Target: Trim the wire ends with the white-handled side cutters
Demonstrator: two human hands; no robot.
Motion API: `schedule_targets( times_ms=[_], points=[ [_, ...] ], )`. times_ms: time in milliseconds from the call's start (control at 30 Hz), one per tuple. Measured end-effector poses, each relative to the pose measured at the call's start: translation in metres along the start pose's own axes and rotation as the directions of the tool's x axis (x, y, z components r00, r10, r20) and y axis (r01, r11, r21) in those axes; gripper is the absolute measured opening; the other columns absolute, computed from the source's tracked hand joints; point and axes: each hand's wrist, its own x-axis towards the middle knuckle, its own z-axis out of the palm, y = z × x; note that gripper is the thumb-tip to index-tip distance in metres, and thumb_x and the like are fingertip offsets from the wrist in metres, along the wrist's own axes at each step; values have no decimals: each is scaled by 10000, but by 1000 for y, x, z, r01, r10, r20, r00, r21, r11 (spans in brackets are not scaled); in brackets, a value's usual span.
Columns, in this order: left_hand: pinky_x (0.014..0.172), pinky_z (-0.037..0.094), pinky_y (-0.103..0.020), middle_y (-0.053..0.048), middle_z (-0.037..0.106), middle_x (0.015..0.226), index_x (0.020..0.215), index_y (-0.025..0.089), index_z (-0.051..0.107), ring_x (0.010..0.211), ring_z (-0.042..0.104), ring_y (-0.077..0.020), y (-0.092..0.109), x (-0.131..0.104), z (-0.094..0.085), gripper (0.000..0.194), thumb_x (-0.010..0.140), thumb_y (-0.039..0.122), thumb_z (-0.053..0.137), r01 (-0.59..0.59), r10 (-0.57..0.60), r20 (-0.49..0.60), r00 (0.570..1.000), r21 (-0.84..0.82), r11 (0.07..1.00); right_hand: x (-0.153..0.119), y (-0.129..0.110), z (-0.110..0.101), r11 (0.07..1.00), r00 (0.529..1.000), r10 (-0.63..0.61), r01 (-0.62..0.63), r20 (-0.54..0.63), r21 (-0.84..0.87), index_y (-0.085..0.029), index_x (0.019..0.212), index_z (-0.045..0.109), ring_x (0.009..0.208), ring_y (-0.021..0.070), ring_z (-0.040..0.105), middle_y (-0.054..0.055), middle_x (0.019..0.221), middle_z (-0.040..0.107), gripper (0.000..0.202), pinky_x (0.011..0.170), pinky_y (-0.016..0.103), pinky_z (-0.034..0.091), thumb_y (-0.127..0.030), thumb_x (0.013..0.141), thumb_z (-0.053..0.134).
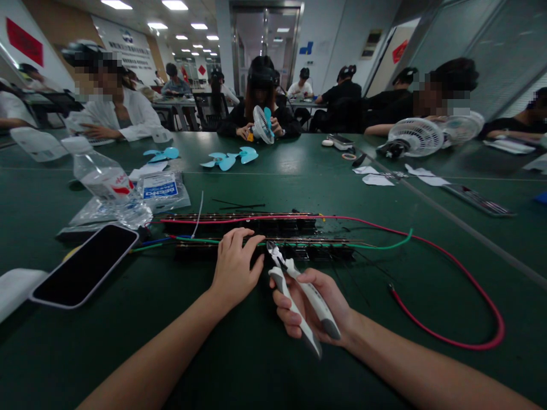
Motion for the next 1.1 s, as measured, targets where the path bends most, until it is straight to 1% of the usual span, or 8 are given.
schedule_targets(
  times_ms=[67, 233, 333, 433, 600, 800, 967, 1100],
  points=[
    [953, 407, -507, -114, 549, 1193, 1166, 215, 601, 1165, 446, -320, 0, 0, 0, 357, 811, 179, 626, -1, 1, 7, 1000, 2, 1000, 0, 0, 0, 1000, 1000, -1, 1, -7, 3, -146, 1062, 502, 575, 126, 479, 16, 754, 544, 332, 543, 272, 417, -356, 808, 457],
    [958, 406, -502, -115, 554, 1189, 1053, 196, 628, 1163, 450, -320, 0, 0, 0, 242, 812, 182, 626, 19, -19, 5, 1000, -3, 1000, 0, 0, -1, 1000, 1000, -3, 3, -8, -11, -148, 1054, 502, 577, 126, 472, 14, 749, 547, 325, 547, 274, 406, -361, 810, 463],
    [954, 409, -501, -119, 556, 1189, 1108, 189, 609, 1158, 453, -319, 0, 0, 0, 297, 812, 181, 624, 14, -14, 1, 1000, -7, 1000, 0, 0, -1, 1000, 1000, 2, -2, -5, -12, -149, 1054, 503, 577, 125, 469, 12, 748, 549, 322, 551, 275, 402, -359, 813, 464],
    [942, 413, -505, -117, 552, 1192, 1166, 211, 599, 1154, 453, -320, 0, 0, -1, 354, 814, 178, 622, 5, -5, 4, 1000, -9, 1000, 0, 1, 0, 1000, 1000, 5, -5, -12, -5, -146, 1053, 506, 581, 128, 481, 15, 748, 554, 326, 558, 280, 403, -353, 803, 477],
    [941, 410, -510, -110, 549, 1196, 1108, 226, 640, 1159, 448, -322, 0, 0, -1, 297, 816, 176, 624, 2, -2, 16, 1000, -3, 1000, 0, 1, 0, 1000, 1000, -6, 6, -20, -13, -134, 1046, 520, 597, 138, 515, 39, 781, 584, 341, 563, 287, 410, -351, 786, 489],
    [924, 421, -502, -105, 572, 1167, 1094, 231, 645, 1136, 465, -311, -3, 0, 1, 274, 838, 143, 604, -9, 9, -3, 1000, 18, 1000, 0, -3, 4, 1000, 1000, -4, 4, -22, -22, -122, 1047, 527, 588, 131, 492, 56, 802, 593, 344, 531, 273, 382, -343, 787, 487],
    [915, 408, -517, -106, 576, 1178, 1058, 236, 653, 1146, 461, -329, -1, 1, 0, 250, 823, 152, 634, 11, -10, -16, 1000, 45, 999, -3, -12, 8, 995, 1000, -5, 5, -3, -102, -127, 1052, 528, 587, 134, 497, 56, 810, 587, 332, 533, 281, 402, -315, 782, 479],
    [910, 400, -528, -110, 583, 1175, 1050, 232, 653, 1146, 461, -335, -1, 1, 0, 246, 821, 143, 635, 4, -3, -21, 1000, 60, 998, -5, -17, 7, 982, 1000, -22, 19, -13, -187, -142, 1094, 511, 591, 140, 521, 59, 821, 600, 333, 541, 292, 430, -279, 795, 462]
  ],
)
